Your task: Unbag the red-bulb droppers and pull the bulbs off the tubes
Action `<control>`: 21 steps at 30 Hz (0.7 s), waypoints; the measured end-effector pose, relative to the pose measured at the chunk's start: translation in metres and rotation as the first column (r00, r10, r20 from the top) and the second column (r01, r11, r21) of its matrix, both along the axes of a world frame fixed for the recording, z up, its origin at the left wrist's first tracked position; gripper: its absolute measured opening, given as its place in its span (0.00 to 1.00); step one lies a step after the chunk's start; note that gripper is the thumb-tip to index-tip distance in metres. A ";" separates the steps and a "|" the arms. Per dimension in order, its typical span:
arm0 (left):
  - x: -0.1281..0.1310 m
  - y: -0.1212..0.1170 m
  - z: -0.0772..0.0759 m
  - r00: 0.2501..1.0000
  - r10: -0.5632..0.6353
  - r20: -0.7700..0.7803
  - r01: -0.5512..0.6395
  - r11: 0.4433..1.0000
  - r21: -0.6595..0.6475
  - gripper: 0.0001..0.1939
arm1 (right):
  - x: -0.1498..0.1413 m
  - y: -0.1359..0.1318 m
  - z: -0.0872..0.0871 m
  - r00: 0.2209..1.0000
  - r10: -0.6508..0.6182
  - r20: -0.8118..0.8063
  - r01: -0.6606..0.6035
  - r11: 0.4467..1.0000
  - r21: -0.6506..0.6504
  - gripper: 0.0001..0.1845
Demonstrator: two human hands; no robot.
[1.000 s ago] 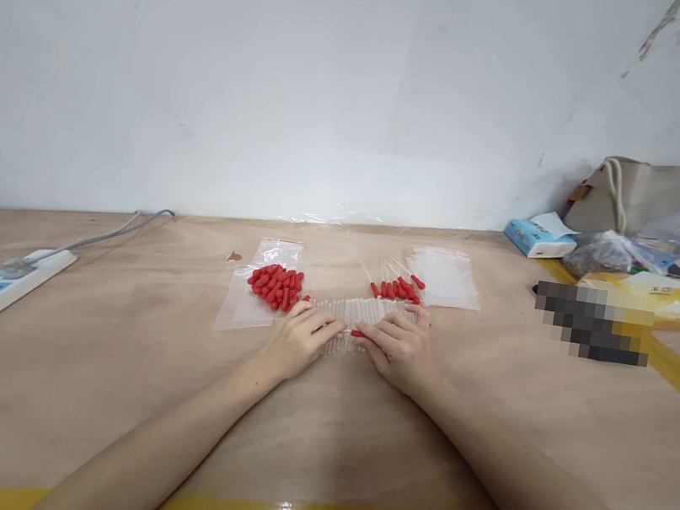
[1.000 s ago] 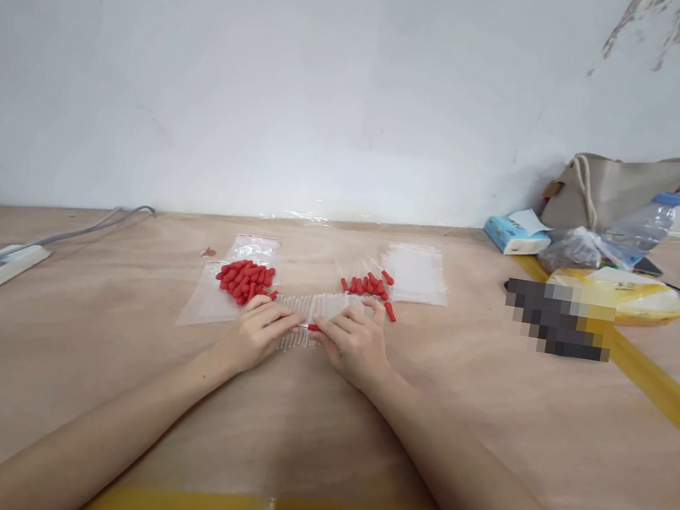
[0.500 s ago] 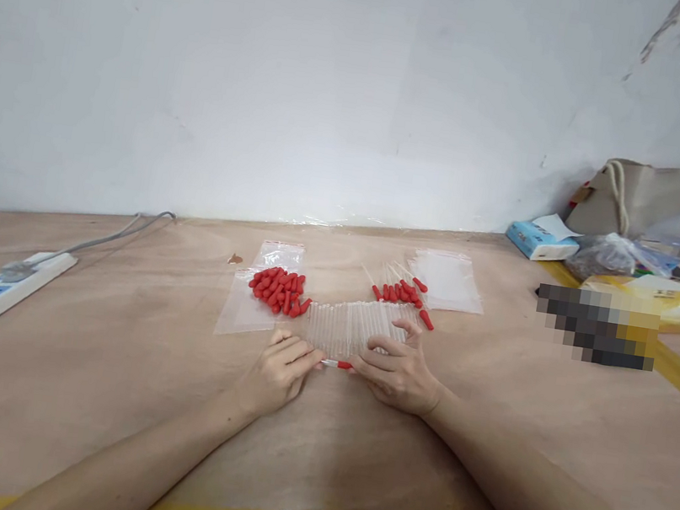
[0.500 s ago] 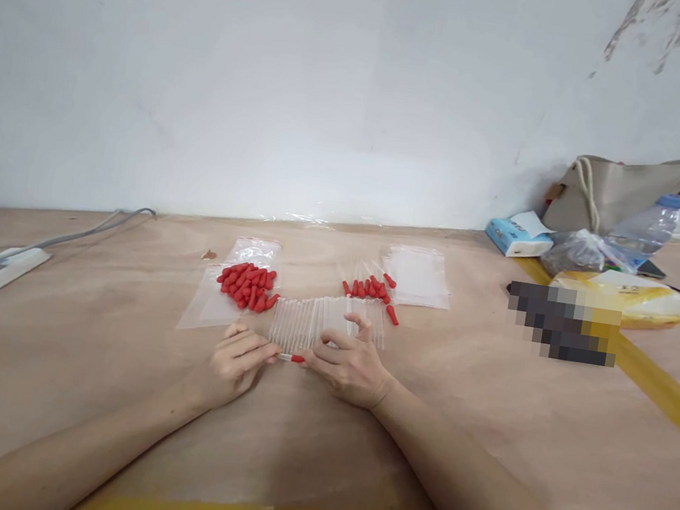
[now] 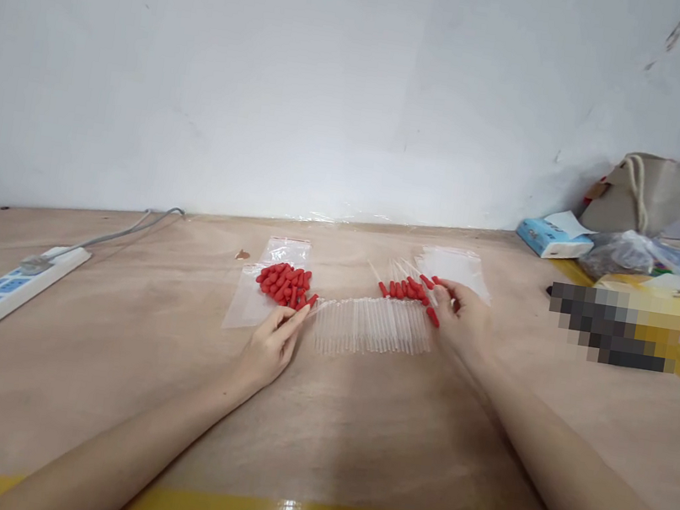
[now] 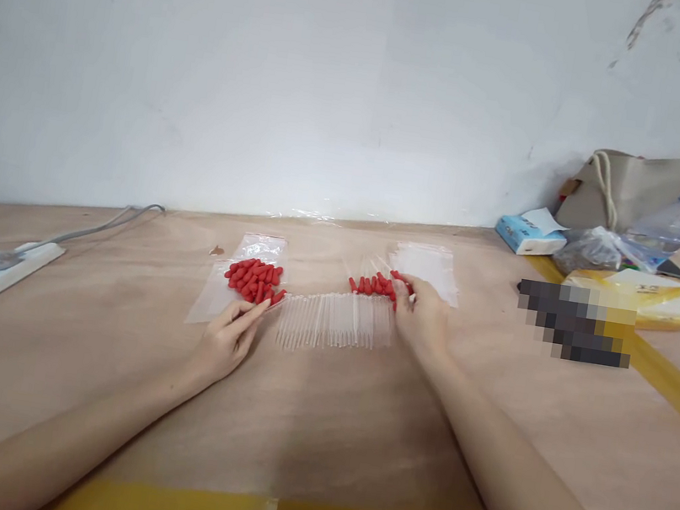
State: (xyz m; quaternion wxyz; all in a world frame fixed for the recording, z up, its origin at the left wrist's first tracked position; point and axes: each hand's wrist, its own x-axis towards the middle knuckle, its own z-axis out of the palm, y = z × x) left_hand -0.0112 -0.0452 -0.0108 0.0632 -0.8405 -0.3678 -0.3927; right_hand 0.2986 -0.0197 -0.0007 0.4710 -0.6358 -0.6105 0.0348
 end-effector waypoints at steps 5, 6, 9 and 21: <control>0.019 0.017 -0.001 0.996 -0.016 0.091 0.014 1.000 0.020 0.07 | 0.029 0.011 0.002 0.987 0.002 -0.163 -0.035 0.979 -0.200 0.16; 0.021 0.019 -0.001 0.995 -0.032 0.090 0.029 0.999 0.027 0.07 | 0.030 0.010 0.002 0.987 0.012 -0.162 -0.053 0.968 -0.245 0.15; 0.024 0.021 -0.001 0.992 -0.084 0.092 0.079 0.995 0.053 0.07 | 0.028 0.007 0.005 0.997 0.029 -0.065 -0.051 0.933 -0.357 0.14; 0.021 0.011 -0.002 0.979 -0.205 0.014 0.205 0.973 -0.109 0.14 | 0.015 -0.001 0.007 0.993 -0.003 0.119 0.050 0.917 -0.395 0.15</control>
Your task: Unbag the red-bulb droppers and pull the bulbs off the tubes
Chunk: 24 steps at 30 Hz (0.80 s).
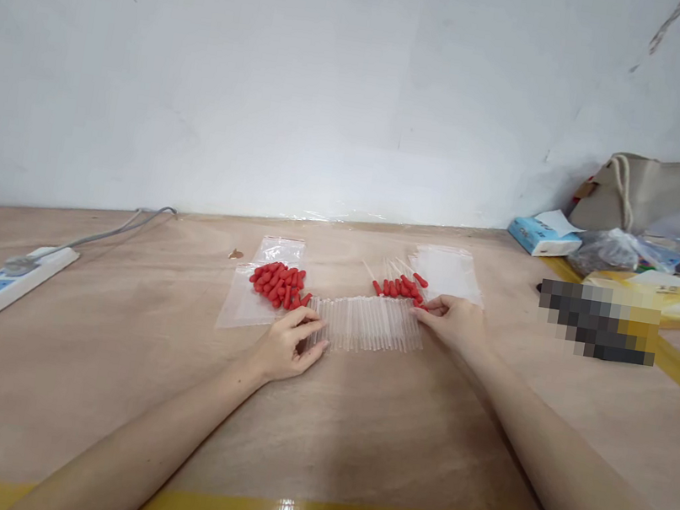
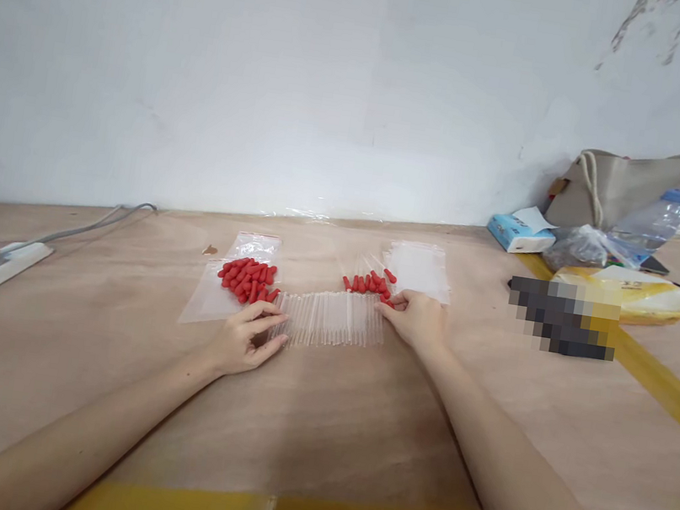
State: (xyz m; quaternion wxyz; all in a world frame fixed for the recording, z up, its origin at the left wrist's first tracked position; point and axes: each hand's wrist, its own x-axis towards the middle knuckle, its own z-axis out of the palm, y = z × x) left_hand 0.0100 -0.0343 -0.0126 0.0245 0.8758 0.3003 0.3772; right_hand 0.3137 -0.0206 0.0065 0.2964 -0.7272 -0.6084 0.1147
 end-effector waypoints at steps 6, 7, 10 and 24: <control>0.001 -0.003 0.004 0.999 -0.022 -0.033 0.021 0.999 -0.048 0.15 | 0.001 0.003 -0.007 0.992 -0.057 -0.110 0.066 0.994 0.084 0.16; 0.001 -0.003 0.005 0.999 -0.026 -0.036 0.024 0.998 -0.052 0.15 | 0.001 0.003 -0.008 0.992 -0.064 -0.110 0.075 0.992 0.104 0.15; 0.000 -0.002 0.006 0.999 -0.028 -0.046 0.026 0.999 -0.039 0.16 | -0.001 0.005 -0.006 0.995 -0.057 -0.081 0.069 0.986 0.150 0.15; -0.006 0.006 0.007 0.980 -0.018 -0.198 0.007 0.998 -0.060 0.20 | -0.032 0.043 0.005 0.954 -0.095 0.283 0.069 0.992 0.101 0.18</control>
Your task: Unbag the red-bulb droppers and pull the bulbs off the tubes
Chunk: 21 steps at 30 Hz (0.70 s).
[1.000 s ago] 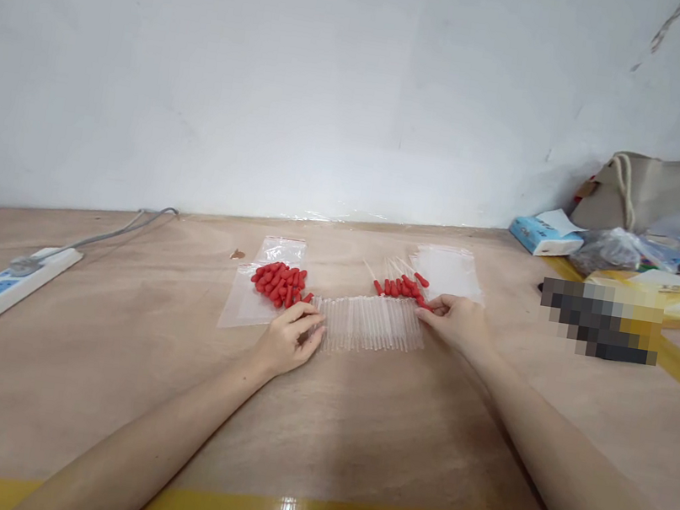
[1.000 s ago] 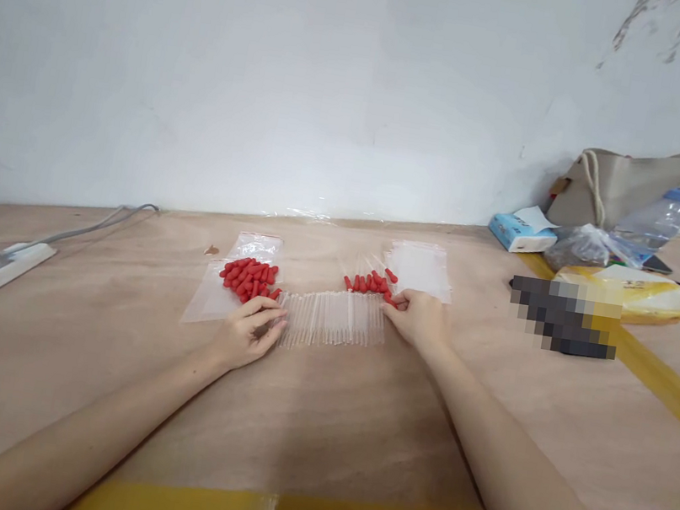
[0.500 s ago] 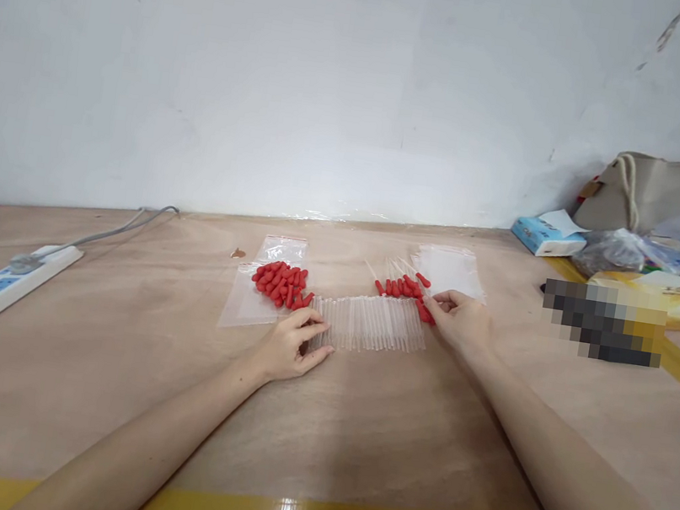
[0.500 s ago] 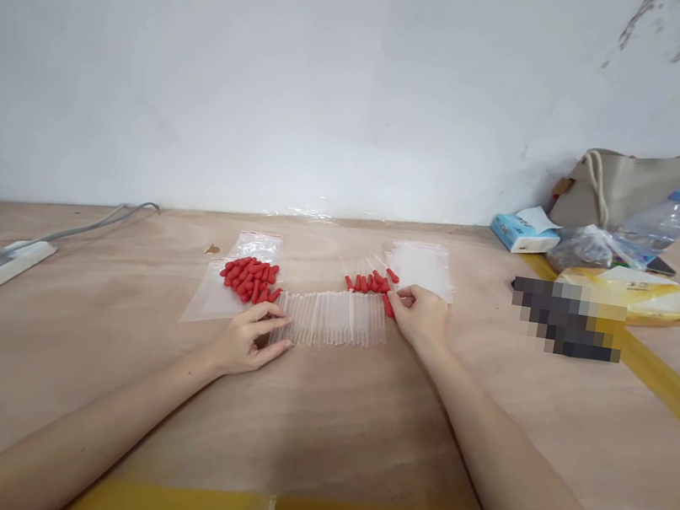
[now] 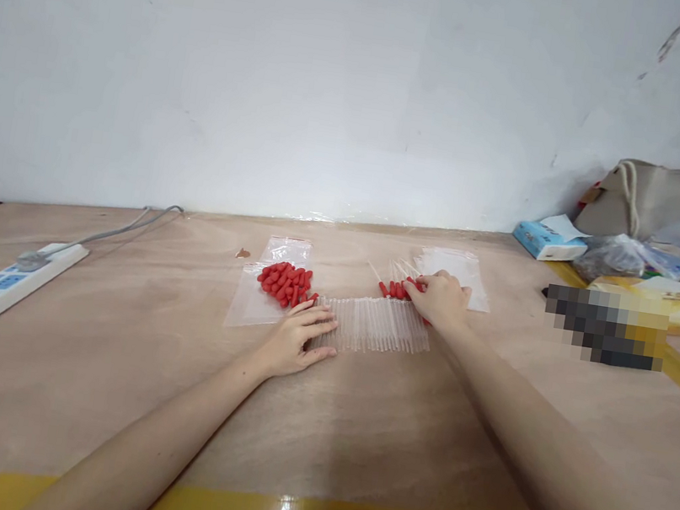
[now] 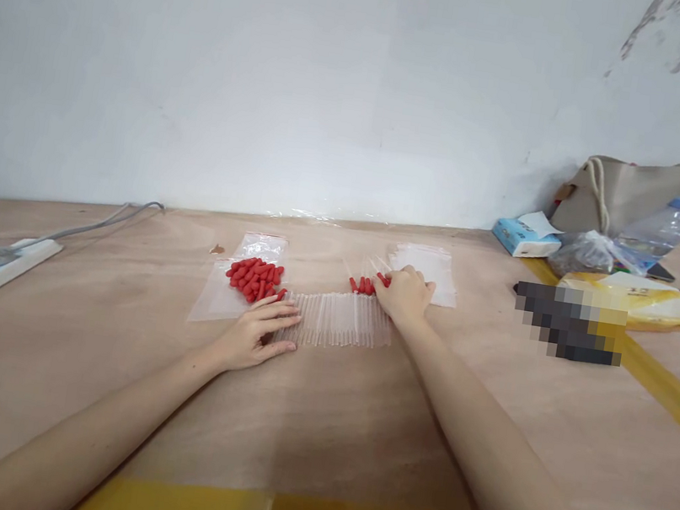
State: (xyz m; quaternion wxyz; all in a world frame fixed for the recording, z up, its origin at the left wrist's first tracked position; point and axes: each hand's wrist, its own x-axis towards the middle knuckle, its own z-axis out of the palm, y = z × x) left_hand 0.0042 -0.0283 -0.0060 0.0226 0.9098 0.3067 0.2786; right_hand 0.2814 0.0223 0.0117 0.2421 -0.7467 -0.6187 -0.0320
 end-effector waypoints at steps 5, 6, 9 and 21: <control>0.001 -0.002 0.001 0.998 -0.007 0.066 0.002 0.997 0.082 0.20 | -0.005 0.002 -0.002 0.998 -0.023 -0.058 0.026 0.998 0.051 0.15; 0.000 -0.002 0.001 0.997 -0.001 0.076 -0.006 0.996 0.093 0.18 | -0.005 0.001 -0.001 0.996 -0.031 -0.082 0.037 0.997 0.070 0.15; 0.000 -0.002 0.000 0.995 0.009 0.101 -0.022 0.991 0.129 0.16 | -0.006 -0.007 0.003 0.984 -0.012 -0.178 0.045 0.982 0.183 0.15; 0.016 -0.017 0.006 0.995 0.086 0.052 -0.099 0.928 0.358 0.19 | -0.021 -0.091 -0.024 0.810 0.587 -0.017 -0.505 0.711 0.489 0.07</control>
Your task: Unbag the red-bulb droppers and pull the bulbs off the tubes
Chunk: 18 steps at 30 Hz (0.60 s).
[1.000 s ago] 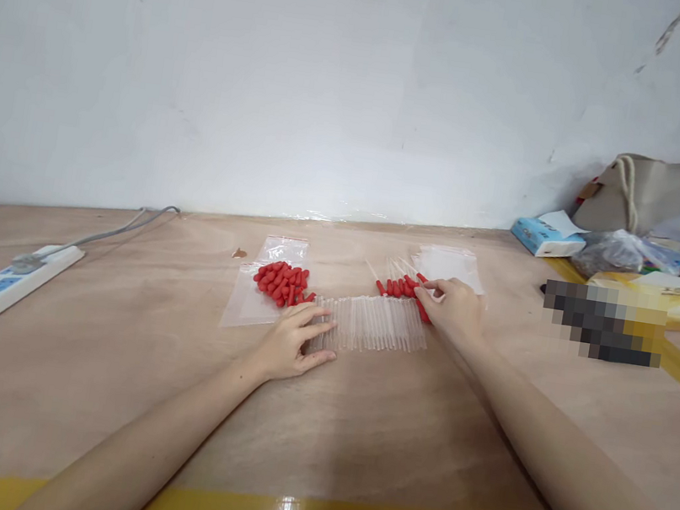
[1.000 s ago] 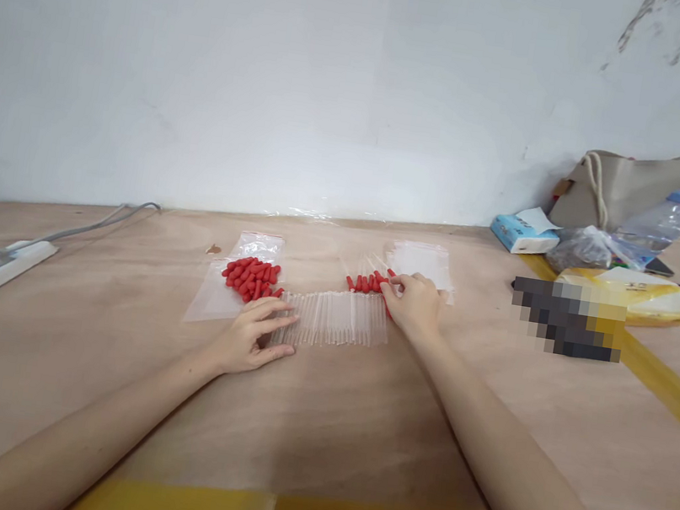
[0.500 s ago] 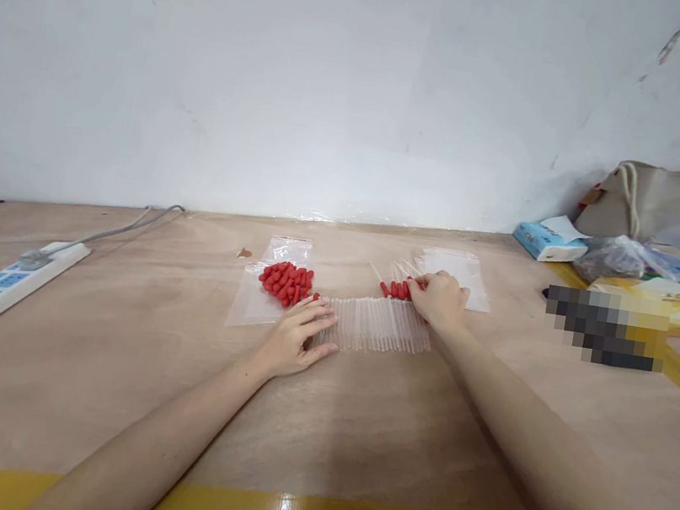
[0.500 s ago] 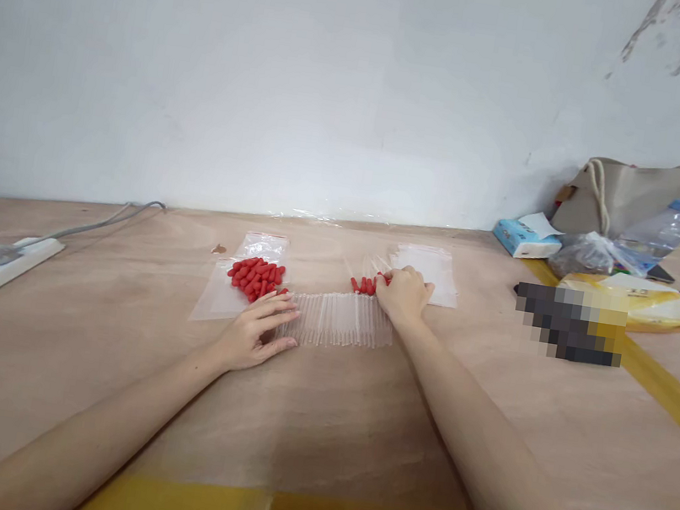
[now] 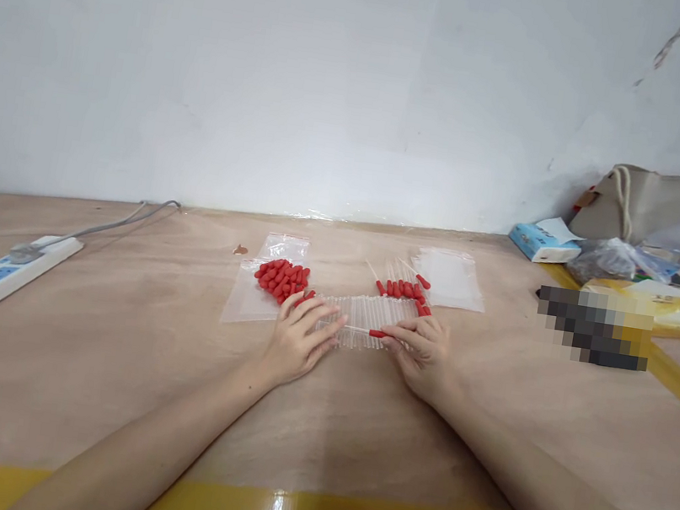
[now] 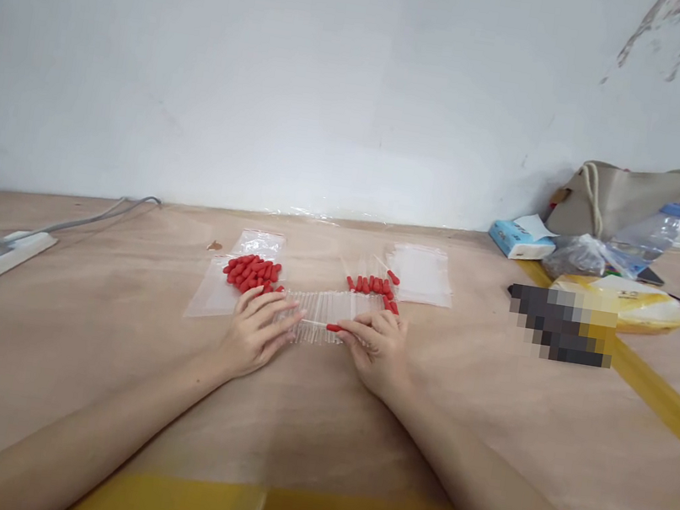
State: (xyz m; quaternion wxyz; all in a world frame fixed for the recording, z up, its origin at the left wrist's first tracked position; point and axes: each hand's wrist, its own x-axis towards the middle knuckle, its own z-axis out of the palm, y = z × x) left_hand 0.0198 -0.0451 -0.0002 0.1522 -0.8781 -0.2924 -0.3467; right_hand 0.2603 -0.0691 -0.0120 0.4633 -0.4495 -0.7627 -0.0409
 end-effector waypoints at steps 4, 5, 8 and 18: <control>0.008 -0.003 -0.003 0.999 -0.036 0.006 0.036 0.999 -0.005 0.11 | -0.010 -0.002 -0.001 0.991 0.134 -0.016 -0.134 0.991 -0.011 0.09; 0.009 -0.003 -0.004 0.999 -0.045 0.004 0.045 0.999 -0.017 0.10 | -0.011 -0.002 -0.001 0.988 0.157 -0.009 -0.157 0.987 -0.014 0.09; 0.012 -0.003 -0.003 0.999 -0.049 -0.022 0.048 0.998 -0.049 0.07 | -0.012 -0.001 0.000 0.986 0.153 0.073 -0.152 0.988 -0.008 0.09; 0.011 -0.009 0.001 0.988 -0.088 -0.128 0.088 0.996 -0.006 0.06 | -0.019 -0.006 0.004 0.943 0.019 0.333 -0.083 0.980 0.178 0.07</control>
